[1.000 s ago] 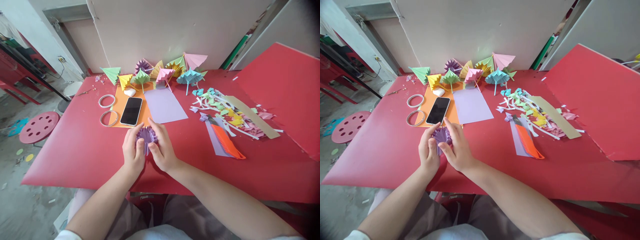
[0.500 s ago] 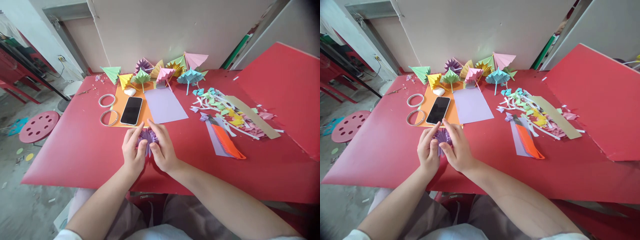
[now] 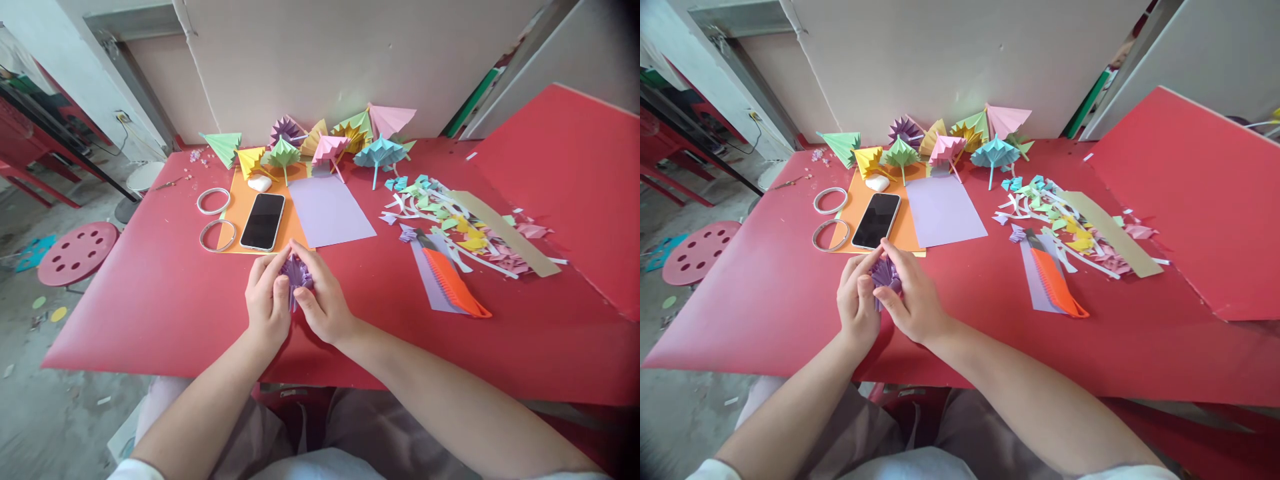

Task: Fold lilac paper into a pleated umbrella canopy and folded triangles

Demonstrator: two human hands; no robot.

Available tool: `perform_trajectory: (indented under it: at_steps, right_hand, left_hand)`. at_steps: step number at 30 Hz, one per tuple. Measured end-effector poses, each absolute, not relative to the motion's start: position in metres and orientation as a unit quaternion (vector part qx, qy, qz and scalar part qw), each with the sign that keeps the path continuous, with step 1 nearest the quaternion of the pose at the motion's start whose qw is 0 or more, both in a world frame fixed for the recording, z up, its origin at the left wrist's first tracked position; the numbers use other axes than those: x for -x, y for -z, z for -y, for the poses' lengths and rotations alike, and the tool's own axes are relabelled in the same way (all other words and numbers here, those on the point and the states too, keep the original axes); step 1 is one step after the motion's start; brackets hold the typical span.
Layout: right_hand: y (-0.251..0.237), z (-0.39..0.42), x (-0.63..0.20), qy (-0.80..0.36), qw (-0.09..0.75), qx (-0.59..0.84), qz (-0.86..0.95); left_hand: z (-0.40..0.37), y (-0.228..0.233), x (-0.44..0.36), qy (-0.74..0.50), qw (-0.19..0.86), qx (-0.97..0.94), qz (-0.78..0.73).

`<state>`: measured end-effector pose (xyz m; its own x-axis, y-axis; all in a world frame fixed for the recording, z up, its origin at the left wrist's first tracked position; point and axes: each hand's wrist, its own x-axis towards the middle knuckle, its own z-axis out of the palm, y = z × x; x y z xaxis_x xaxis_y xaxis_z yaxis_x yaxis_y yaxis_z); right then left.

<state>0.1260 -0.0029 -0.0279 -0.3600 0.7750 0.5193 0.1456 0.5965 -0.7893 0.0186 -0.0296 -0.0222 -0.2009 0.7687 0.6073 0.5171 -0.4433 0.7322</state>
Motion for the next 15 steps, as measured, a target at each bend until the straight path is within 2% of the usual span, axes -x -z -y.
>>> perform_trajectory:
  at_steps: [8, 15]
  right_hand:
    - [0.0291, 0.0036, -0.1252, -0.35, 0.454, 0.315, 0.757]
    - [0.0263, -0.0007, -0.1289, -0.346, 0.483, 0.317, 0.739]
  left_hand:
    - [0.0289, 0.0249, -0.0177, -0.571, 0.111, -0.618, -0.53]
    - [0.0289, 0.0259, -0.0166, -0.566, 0.177, -0.612, -0.523]
